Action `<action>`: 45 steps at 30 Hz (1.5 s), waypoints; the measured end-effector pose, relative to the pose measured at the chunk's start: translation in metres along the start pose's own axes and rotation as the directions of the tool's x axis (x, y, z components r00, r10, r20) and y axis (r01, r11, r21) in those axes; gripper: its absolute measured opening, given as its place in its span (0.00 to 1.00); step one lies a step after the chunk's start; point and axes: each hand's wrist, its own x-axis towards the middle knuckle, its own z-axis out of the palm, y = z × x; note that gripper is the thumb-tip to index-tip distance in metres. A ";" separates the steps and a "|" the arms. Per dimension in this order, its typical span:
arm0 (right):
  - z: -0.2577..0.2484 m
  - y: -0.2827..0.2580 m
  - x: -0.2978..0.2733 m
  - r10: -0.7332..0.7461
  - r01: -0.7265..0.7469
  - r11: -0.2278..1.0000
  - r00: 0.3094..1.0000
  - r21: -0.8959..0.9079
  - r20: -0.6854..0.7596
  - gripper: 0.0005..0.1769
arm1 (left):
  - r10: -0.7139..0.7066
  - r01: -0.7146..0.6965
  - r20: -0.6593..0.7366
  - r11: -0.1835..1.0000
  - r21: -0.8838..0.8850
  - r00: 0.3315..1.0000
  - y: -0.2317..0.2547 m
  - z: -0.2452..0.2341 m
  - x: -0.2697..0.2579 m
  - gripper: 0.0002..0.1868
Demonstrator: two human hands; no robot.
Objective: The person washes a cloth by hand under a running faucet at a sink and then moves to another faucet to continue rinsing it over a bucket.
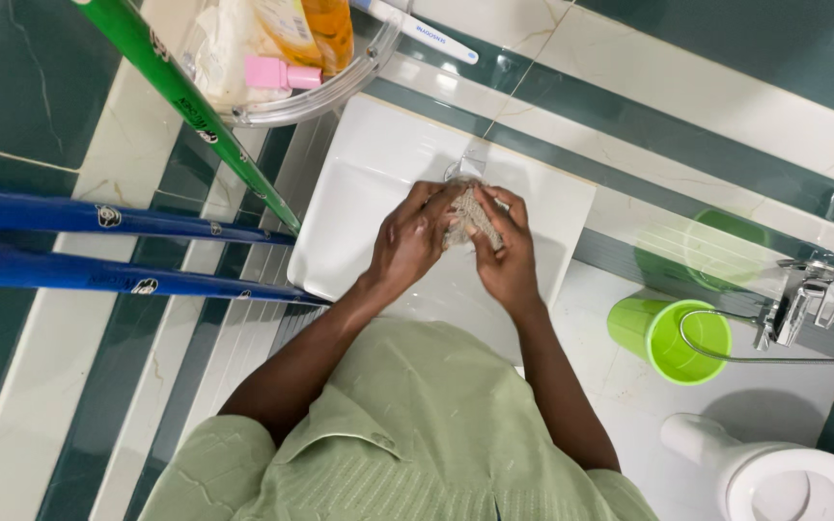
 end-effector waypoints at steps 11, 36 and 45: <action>-0.013 0.023 0.052 0.041 -0.041 0.999 0.999 -0.004 0.013 0.23 | -0.056 0.051 0.045 0.993 0.110 0.997 -0.015 0.005 0.042 0.23; 0.003 0.018 0.019 -0.021 0.016 0.999 0.994 -0.038 -0.109 0.24 | 0.013 -0.010 -0.027 0.996 0.092 1.000 -0.009 0.011 0.019 0.23; 0.001 0.021 0.038 0.045 -0.042 0.999 0.993 0.031 -0.112 0.26 | 0.002 -0.005 0.043 0.997 0.071 0.999 -0.013 0.004 0.036 0.23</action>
